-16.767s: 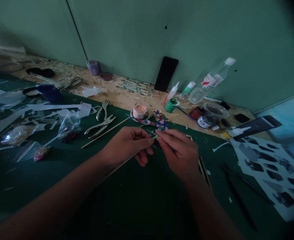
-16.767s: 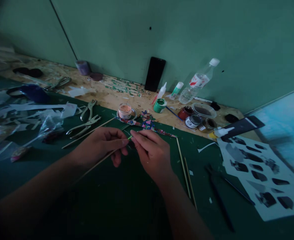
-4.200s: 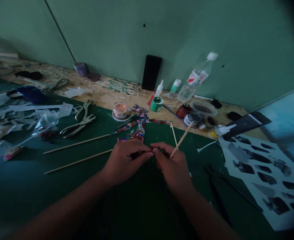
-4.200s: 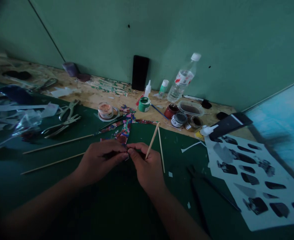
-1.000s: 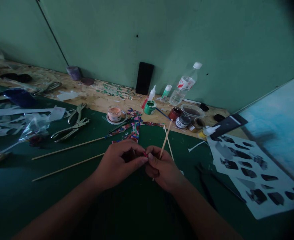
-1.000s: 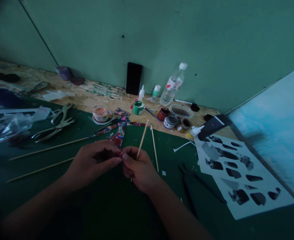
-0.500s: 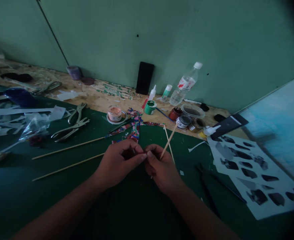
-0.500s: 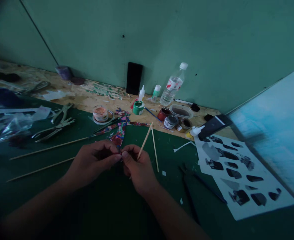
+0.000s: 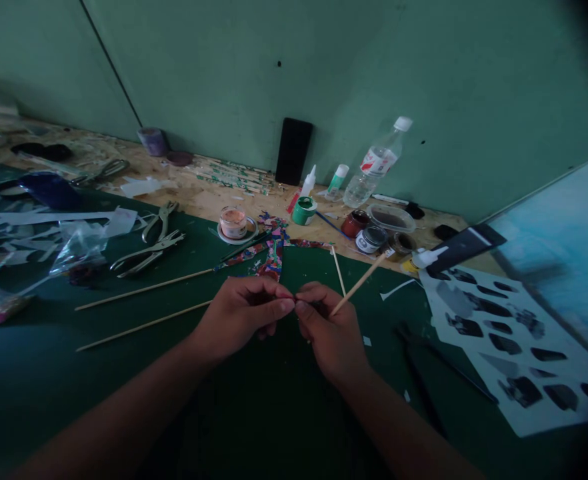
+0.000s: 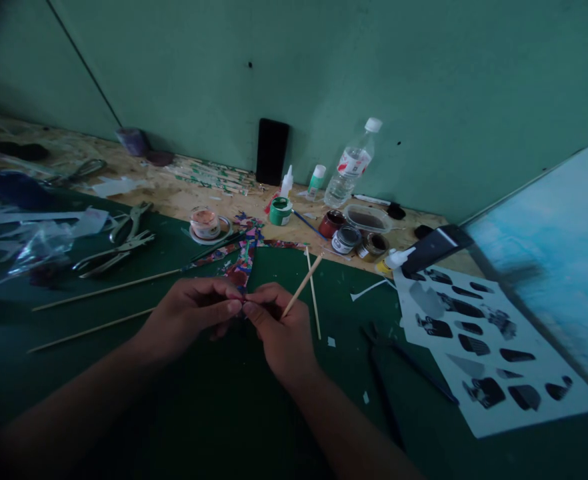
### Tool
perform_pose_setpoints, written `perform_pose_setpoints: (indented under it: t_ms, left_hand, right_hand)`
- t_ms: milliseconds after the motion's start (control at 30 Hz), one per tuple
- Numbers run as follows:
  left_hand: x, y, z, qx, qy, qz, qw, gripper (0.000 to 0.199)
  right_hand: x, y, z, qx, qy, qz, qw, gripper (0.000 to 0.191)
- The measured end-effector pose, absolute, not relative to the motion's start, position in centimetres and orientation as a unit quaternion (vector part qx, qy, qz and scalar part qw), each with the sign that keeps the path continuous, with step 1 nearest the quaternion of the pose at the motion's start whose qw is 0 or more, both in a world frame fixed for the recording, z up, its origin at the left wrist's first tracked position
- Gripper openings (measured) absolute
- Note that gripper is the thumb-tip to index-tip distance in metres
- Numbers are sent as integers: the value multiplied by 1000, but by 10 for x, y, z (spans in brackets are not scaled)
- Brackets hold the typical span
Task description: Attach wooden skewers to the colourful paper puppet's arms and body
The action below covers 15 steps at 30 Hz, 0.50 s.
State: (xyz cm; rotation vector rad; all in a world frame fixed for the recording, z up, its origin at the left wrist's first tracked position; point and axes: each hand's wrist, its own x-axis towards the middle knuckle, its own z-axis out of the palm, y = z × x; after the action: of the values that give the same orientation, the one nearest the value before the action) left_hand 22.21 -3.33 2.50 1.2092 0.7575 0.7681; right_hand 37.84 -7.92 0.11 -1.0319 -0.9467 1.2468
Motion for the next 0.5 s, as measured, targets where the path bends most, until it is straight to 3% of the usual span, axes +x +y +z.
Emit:
perform_pose_setpoints:
  t_ms: [500]
  left_hand:
    - [216, -26, 23, 518, 317, 279, 743, 24]
  right_hand:
    - [385, -79, 11, -486, -489, 498, 526, 5]
